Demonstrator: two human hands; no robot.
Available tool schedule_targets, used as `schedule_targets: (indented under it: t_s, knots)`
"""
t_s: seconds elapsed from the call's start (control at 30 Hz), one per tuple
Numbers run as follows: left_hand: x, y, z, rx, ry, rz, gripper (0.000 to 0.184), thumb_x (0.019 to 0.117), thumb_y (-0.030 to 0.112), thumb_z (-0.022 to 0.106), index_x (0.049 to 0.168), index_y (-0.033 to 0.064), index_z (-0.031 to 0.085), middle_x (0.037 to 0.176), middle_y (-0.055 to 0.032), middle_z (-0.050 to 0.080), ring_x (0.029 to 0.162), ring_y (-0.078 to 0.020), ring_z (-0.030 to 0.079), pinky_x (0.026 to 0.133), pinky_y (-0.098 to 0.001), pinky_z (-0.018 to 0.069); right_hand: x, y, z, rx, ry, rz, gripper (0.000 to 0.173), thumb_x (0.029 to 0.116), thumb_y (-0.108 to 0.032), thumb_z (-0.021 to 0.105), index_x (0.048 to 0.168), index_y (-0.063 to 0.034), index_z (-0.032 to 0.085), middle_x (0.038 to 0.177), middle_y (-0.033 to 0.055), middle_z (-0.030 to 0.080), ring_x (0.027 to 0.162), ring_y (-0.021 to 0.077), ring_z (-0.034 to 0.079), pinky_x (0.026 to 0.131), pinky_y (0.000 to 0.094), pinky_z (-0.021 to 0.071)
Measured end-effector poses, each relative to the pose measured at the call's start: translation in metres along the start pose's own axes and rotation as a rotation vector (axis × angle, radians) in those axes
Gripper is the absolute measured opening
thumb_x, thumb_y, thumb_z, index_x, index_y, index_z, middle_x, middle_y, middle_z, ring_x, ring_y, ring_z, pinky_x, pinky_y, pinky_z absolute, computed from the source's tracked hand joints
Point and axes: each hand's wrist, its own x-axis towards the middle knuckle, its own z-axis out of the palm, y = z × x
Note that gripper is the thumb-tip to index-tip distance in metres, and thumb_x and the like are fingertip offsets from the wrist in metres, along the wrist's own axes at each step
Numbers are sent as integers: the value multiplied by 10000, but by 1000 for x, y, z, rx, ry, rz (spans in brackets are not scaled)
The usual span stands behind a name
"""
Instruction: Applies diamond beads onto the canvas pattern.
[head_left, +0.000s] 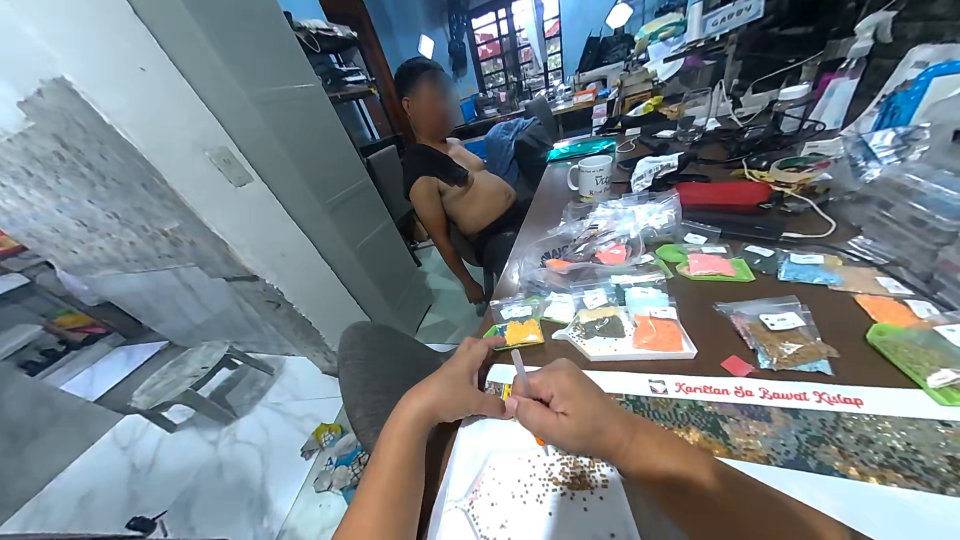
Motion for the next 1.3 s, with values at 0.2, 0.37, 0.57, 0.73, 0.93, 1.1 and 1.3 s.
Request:
schedule_targets:
  t_s: [0.2,0.37,0.57,0.73,0.93,1.1,1.3]
  knots:
    - [2,-2,-1,18,-29,-11,828,765,113,850,1490,88,452,1412,-155,475,1194,-238,556,945,-393,516,-1,-1,1,29,-40,-9,356,979,-197,479,664,-54,562,535,-31,422,490,18,400,478,220,309]
    - [2,-2,0,39,-21,-24,753,799,120,839,1463,82,486,1415,-138,484,1195,-232,561,958,-401,514,-1,1,2,28,-49,-13,369,979,-199,481,645,-55,539,535,-18,428,488,30,415,474,231,321]
    - [1,0,0,58,-13,-23,705,821,102,817,1450,73,500,1396,-140,493,1175,-227,564,953,-400,512,-1,0,2,0,-62,-21,368,979,-197,480,643,-56,534,531,-17,428,485,29,419,470,227,321]
    - [2,0,0,50,-10,-35,690,831,105,822,1443,77,505,1396,-134,489,1162,-220,570,943,-388,517,-1,0,1,5,-51,-18,363,979,-199,478,647,-63,537,526,-27,426,479,20,418,466,221,321]
    - [1,2,0,39,-11,-37,688,833,92,816,1444,73,502,1389,-131,493,1145,-217,576,925,-383,519,-1,2,1,24,-33,-31,364,979,-189,476,641,-66,534,525,-46,404,483,-2,389,470,201,296]
    - [2,1,0,29,-7,-25,671,827,88,816,1425,55,514,1375,-137,497,1148,-218,570,931,-382,515,-1,2,0,33,-54,-9,361,981,-194,478,647,-69,537,532,-49,404,490,-3,387,477,203,295]
    - [1,2,-1,27,-6,-31,678,828,98,819,1430,58,509,1382,-137,494,1147,-218,573,920,-384,519,-2,3,1,36,-66,-1,363,981,-197,480,643,-75,525,532,-52,400,490,-6,385,476,202,292]
